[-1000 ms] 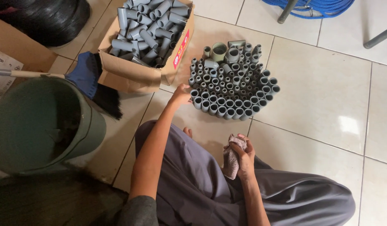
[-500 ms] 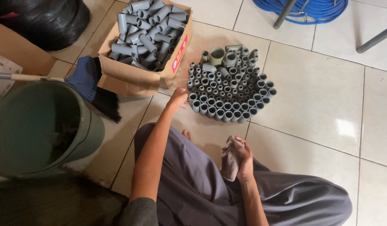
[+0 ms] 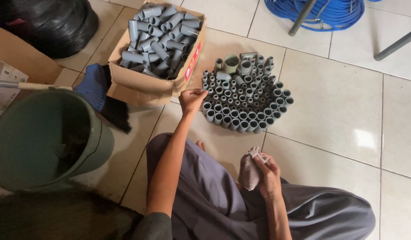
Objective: The person picks up PVC couplings one at a time and wipes the exterior and interior edges with a cloth.
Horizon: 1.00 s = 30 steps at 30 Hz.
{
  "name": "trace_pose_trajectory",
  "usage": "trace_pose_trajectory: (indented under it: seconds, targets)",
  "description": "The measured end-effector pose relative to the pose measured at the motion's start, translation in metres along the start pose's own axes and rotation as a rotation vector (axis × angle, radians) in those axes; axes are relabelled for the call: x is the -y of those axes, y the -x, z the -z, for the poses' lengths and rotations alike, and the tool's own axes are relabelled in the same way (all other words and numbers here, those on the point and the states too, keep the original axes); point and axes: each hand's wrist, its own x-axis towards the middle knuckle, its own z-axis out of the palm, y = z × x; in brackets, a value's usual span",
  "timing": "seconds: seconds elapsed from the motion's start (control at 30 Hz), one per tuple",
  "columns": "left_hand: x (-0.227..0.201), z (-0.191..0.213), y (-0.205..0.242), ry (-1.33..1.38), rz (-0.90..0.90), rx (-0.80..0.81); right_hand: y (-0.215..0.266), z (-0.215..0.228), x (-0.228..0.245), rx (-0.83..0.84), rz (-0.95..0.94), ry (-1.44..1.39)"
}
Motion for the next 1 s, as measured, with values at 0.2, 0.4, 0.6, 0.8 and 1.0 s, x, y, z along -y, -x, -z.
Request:
trace_pose_trajectory:
  seconds: [0.2,0.4,0.6,0.8,1.0]
  targets:
    - [-0.042,0.025,0.034,0.064,-0.304,-0.098,0.030,0.016,0.059,0.044,0.220,0.186]
    - [-0.055,0.041,0.046,0.038,-0.632,0.169,0.028,0.033,0.083,0.084,0.253,0.082]
    - [-0.069,0.049,0.042,-0.083,-0.842,0.143,-0.008,0.045,0.058,-0.161,0.115,0.031]
    - [-0.094,0.078,0.022,-0.421,-1.035,-0.118,-0.055,0.121,0.017,0.085,0.783,0.992]
    - [-0.088,0.110,-0.085,-0.593,-0.978,-0.196,-0.078,0.145,-0.012,0.050,0.565,1.025]
